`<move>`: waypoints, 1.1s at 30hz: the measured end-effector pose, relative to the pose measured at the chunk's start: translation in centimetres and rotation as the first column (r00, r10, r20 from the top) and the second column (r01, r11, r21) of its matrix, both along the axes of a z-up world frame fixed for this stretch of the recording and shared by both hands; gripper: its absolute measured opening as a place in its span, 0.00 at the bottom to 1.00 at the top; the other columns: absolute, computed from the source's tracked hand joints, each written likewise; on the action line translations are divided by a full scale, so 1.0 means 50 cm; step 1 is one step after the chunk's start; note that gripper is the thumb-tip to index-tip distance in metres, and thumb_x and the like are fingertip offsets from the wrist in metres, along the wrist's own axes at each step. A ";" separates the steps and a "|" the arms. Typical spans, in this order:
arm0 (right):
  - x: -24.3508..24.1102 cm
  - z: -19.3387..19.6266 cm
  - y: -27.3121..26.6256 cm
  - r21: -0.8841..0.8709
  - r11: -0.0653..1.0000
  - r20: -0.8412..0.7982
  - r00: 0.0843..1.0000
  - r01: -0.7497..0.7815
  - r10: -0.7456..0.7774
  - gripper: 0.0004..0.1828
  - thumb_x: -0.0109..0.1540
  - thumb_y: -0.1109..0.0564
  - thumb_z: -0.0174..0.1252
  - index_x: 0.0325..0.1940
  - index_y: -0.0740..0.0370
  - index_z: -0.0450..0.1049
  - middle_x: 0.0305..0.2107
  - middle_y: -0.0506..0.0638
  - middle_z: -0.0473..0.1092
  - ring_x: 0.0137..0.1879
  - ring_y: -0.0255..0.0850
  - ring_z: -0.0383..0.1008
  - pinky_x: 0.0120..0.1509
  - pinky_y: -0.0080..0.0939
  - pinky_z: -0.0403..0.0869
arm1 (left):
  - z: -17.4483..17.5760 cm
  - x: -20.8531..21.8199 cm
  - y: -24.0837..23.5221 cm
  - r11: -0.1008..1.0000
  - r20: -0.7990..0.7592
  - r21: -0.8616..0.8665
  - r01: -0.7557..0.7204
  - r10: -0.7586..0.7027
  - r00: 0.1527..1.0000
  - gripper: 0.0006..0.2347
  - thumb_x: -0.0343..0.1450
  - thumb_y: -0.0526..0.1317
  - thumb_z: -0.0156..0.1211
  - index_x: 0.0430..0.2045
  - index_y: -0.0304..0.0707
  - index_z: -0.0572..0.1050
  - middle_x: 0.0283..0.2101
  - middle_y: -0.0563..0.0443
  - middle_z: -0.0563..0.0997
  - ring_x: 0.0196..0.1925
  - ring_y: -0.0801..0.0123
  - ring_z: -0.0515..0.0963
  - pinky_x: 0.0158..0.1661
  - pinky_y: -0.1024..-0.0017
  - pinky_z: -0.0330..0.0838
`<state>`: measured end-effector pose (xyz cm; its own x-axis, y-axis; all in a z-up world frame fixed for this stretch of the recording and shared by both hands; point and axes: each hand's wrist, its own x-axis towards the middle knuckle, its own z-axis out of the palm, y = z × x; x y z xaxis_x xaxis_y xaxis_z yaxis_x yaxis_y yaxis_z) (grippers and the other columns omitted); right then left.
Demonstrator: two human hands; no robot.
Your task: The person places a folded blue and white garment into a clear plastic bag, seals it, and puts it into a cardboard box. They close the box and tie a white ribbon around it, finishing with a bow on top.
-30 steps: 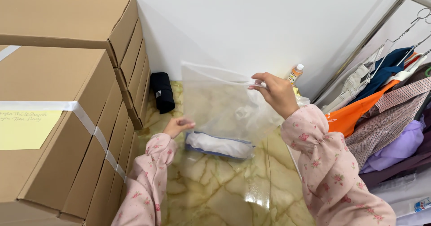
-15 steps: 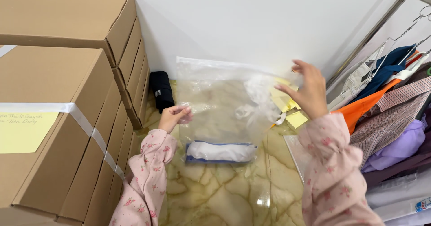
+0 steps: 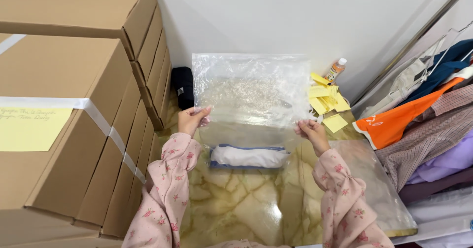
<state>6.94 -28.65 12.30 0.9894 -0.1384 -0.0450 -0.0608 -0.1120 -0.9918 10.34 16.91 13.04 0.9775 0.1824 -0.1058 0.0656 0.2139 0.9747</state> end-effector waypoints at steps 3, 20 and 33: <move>-0.018 -0.020 0.021 0.022 0.995 0.006 0.996 0.094 -0.094 0.13 0.69 0.43 0.59 0.44 0.54 0.75 0.31 0.50 0.79 0.37 0.37 0.81 0.40 0.30 0.75 | -0.002 -0.004 -0.020 0.998 0.023 -0.011 -0.066 0.066 0.998 0.13 0.65 0.43 0.77 0.31 0.33 0.82 0.27 0.40 0.83 0.24 0.63 0.85 0.25 0.71 0.84; -0.065 -0.062 -0.020 0.028 0.990 0.042 0.989 0.141 -0.142 0.11 0.66 0.46 0.65 0.48 0.52 0.79 0.40 0.43 0.76 0.49 0.31 0.75 0.60 0.34 0.71 | -0.112 -0.062 -0.004 0.983 0.066 0.182 0.029 -0.042 0.997 0.09 0.68 0.48 0.74 0.31 0.45 0.85 0.32 0.52 0.86 0.38 0.77 0.82 0.44 0.76 0.79; -0.102 0.081 0.044 0.021 0.992 0.445 0.888 0.121 -0.117 0.07 0.70 0.54 0.58 0.42 0.60 0.76 0.53 0.50 0.64 0.65 0.36 0.62 0.73 0.37 0.61 | 0.018 -0.100 0.032 1.000 0.120 -0.007 0.031 -0.030 0.992 0.09 0.69 0.48 0.71 0.27 0.46 0.82 0.30 0.59 0.83 0.32 0.82 0.81 0.40 0.82 0.80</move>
